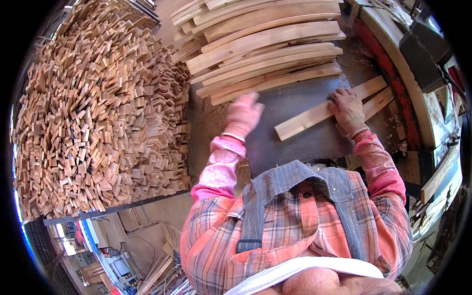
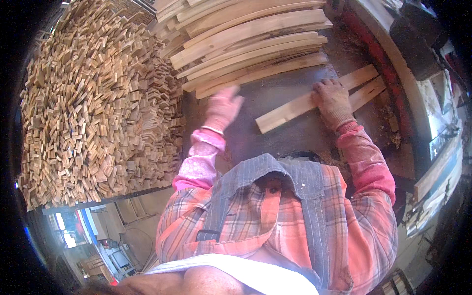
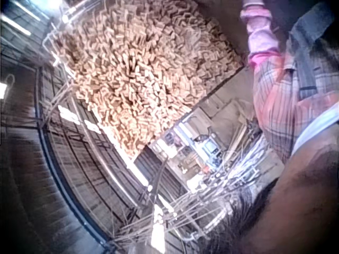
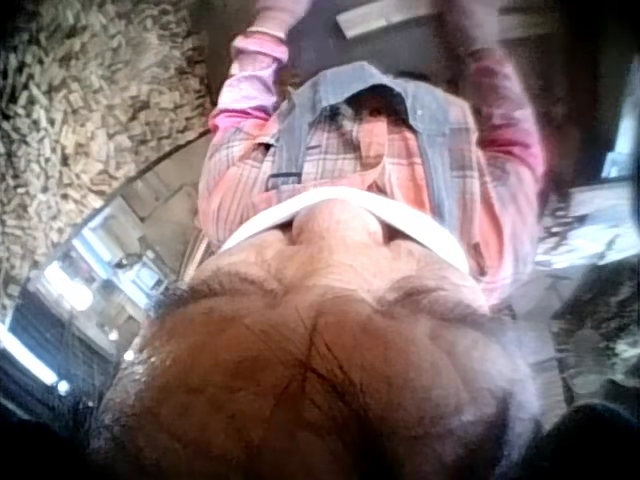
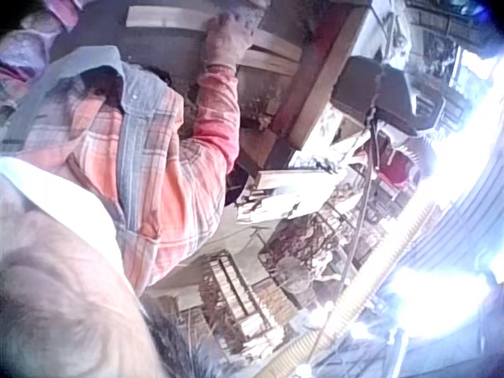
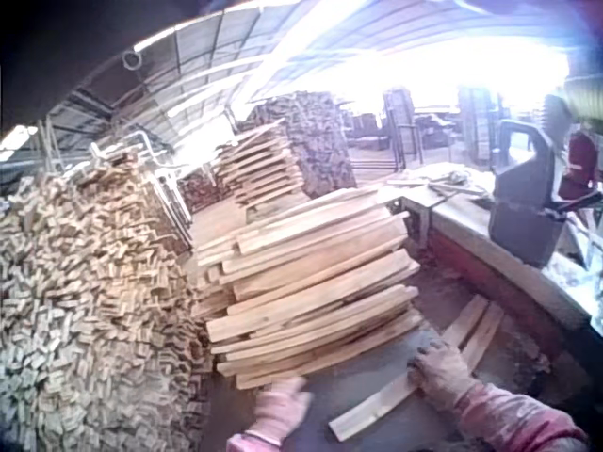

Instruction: The person sorts and stacks thin wooden planks on a metal table in a workshop. They pick up planks from a pile, arrange them into neat stacks, and occasionally lift and move larger bundles of wood.

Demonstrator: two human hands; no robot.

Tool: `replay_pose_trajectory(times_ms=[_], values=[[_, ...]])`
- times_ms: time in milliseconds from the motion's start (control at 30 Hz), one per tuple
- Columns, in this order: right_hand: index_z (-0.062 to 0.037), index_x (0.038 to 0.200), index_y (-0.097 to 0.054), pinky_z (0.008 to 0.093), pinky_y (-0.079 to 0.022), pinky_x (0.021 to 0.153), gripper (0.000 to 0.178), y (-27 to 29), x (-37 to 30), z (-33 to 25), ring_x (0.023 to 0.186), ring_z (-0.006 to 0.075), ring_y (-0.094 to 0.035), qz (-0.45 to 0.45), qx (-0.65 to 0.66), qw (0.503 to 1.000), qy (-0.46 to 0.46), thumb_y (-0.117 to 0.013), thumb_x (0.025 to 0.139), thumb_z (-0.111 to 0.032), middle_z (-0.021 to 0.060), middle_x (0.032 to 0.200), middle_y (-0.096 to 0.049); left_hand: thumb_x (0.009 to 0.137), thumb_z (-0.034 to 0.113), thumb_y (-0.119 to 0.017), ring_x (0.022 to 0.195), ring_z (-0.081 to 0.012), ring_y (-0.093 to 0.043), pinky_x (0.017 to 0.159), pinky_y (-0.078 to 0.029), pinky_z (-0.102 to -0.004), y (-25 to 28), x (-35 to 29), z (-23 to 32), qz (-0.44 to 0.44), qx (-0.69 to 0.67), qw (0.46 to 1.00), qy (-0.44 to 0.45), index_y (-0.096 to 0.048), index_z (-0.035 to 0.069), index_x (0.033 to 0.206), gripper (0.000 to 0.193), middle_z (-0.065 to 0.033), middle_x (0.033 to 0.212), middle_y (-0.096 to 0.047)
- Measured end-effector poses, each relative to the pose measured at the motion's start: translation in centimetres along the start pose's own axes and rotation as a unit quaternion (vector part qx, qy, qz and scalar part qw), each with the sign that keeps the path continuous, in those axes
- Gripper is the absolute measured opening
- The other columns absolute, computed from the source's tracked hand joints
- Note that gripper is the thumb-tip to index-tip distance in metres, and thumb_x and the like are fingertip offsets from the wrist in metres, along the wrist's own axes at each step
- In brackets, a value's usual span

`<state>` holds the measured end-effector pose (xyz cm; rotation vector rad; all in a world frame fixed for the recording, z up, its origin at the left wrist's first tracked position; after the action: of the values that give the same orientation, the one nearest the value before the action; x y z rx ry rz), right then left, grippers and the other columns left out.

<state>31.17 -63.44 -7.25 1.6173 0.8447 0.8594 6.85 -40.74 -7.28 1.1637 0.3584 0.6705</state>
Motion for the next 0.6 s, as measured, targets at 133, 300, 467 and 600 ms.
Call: replay_pose_trajectory(times_ms=[133,300,467,600], values=[[-0.0126,0.110,-0.074,0.0483,-0.049,0.100,0.029,0.3,-0.7,4.0,0.121,0.0332,-0.060,0.002,-0.033,0.998,-0.050,-0.058,0.096,-0.031,0.0090,0.122,-0.069,0.089,0.031,-0.075,0.120,-0.0427,-0.063,0.101,-0.053,-0.0517,4.5,-1.6,-13.3,0.166,0.019,0.948,0.272,-0.059,0.009,0.138,0.056,-0.0240,0.132,-0.063],[-0.0099,0.107,-0.072,0.0490,-0.049,0.099,0.025,-0.6,-0.7,9.8,0.118,0.0353,-0.062,0.074,-0.047,0.995,-0.050,-0.062,0.095,-0.029,0.0114,0.118,-0.070,0.093,0.038,-0.073,0.120,-0.0310,-0.068,0.103,-0.050,-0.0372,-0.8,-3.0,-15.7,0.153,-0.192,0.939,0.238,-0.067,0.002,0.132,0.054,-0.0211,0.126,-0.072],[-0.0091,0.103,-0.073,0.0484,-0.053,0.095,0.020,0.9,1.7,6.7,0.112,0.0367,-0.064,0.006,-0.071,0.996,-0.062,-0.064,0.092,-0.023,0.0124,0.113,-0.071,0.093,0.045,-0.068,0.119,-0.0418,-0.064,0.104,-0.051,-0.0479,-1.1,-4.1,-5.0,-0.016,0.046,0.982,0.181,-0.067,0.010,0.130,0.050,-0.0218,0.129,-0.067],[-0.0094,0.104,-0.073,0.0491,-0.054,0.090,0.020,-0.4,6.0,-5.7,0.108,0.0366,-0.066,0.047,0.018,0.991,0.122,-0.066,0.090,-0.023,0.0130,0.106,-0.070,0.094,0.048,-0.066,0.120,-0.0428,-0.063,0.104,-0.050,-0.0497,-2.2,-3.4,-0.7,-0.124,0.081,0.981,0.122,-0.065,0.011,0.131,0.053,-0.0218,0.127,-0.066]])
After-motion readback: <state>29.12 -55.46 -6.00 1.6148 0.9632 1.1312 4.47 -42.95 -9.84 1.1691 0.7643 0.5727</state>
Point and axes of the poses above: each hand's wrist, its own x-axis towards the middle knuckle, its own y-axis out of the back of the hand, z = x × y, the point moved 9 cm from there along x, towards the middle knuckle
